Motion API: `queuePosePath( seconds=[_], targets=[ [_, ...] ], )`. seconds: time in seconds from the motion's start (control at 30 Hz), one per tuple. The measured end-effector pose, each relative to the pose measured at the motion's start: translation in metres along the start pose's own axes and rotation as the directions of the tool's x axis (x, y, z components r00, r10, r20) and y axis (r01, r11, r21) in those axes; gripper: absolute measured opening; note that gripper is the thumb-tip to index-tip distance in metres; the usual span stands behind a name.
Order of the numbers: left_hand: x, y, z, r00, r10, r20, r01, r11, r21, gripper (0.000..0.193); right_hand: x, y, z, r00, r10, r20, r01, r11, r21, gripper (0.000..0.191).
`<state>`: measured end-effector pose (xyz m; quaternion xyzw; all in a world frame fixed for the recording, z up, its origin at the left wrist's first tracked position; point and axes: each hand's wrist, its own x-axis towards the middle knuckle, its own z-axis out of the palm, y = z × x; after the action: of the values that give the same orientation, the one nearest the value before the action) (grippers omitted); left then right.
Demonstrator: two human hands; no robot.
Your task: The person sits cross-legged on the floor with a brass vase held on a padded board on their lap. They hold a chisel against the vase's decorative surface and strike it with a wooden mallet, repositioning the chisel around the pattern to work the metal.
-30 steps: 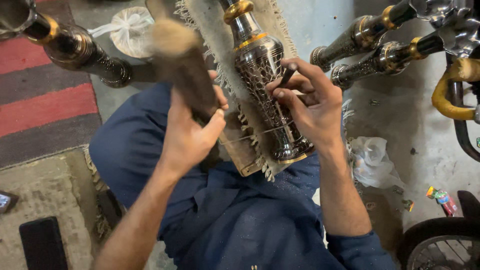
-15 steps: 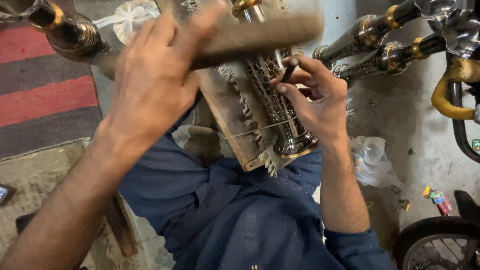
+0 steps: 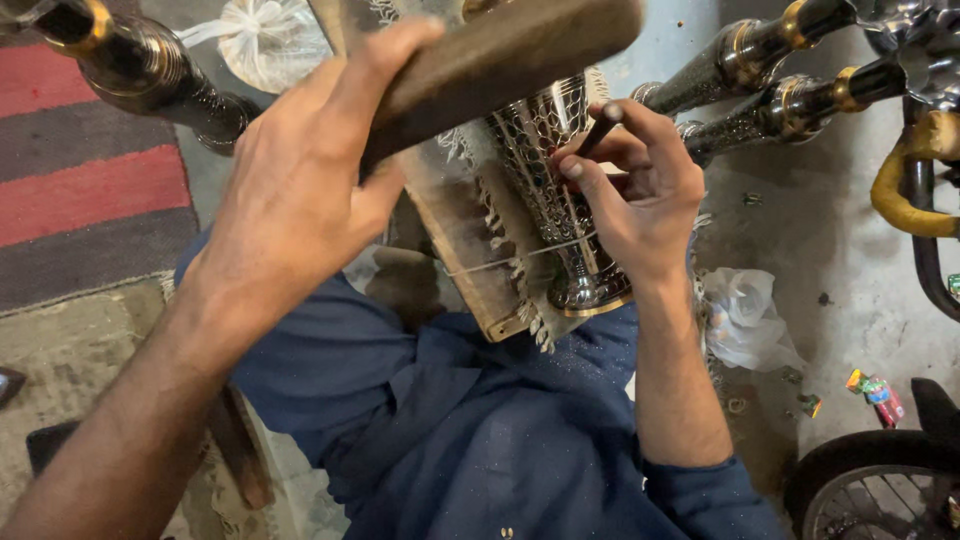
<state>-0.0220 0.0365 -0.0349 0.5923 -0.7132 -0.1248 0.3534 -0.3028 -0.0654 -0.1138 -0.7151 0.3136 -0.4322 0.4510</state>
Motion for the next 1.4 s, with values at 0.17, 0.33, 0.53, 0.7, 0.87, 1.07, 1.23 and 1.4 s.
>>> queuePosePath(
  seconds=[0.17,0.33,0.53,0.7,0.87,1.07,1.23,1.4],
  targets=[
    [0.006,0.004,0.0,0.98,0.186,-0.073,-0.147,0.918,0.367,0.08,0.0,-0.004,0.001,0.999,-0.037,0.008,0.037,0.998,-0.046,0.041],
    [0.008,0.005,-0.001,0.989,0.144,-0.025,-0.133,0.958,0.255,0.082,-0.001,-0.005,0.0,1.0,-0.022,0.012,0.022,0.999,-0.024,0.039],
    [0.008,0.006,0.0,0.993,0.115,-0.02,-0.106,0.956,0.272,0.082,0.0,-0.007,0.0,1.0,0.031,0.004,-0.031,1.0,0.001,0.04],
    [0.012,0.006,0.0,0.989,0.143,-0.019,-0.13,0.941,0.311,0.081,-0.001,-0.008,0.001,0.999,0.032,0.006,-0.032,0.999,0.007,0.044],
    [0.013,0.01,0.0,0.991,0.134,-0.018,-0.111,0.879,0.463,0.078,-0.001,-0.006,0.001,0.999,0.052,-0.01,-0.051,0.998,0.032,0.043],
    [0.017,0.008,-0.005,0.985,0.174,-0.017,-0.146,0.875,0.461,0.07,0.001,-0.005,0.0,0.999,-0.023,0.036,0.024,0.999,-0.022,0.045],
    [0.022,0.004,-0.005,0.994,0.104,0.024,-0.107,0.961,0.254,0.065,-0.001,-0.005,0.001,1.0,0.016,0.013,-0.016,1.0,0.012,0.044],
    [0.02,0.0,-0.002,0.998,0.058,0.022,-0.061,0.988,0.144,0.068,-0.003,-0.005,-0.001,0.999,0.043,0.014,-0.042,0.999,-0.032,0.04]
  ],
)
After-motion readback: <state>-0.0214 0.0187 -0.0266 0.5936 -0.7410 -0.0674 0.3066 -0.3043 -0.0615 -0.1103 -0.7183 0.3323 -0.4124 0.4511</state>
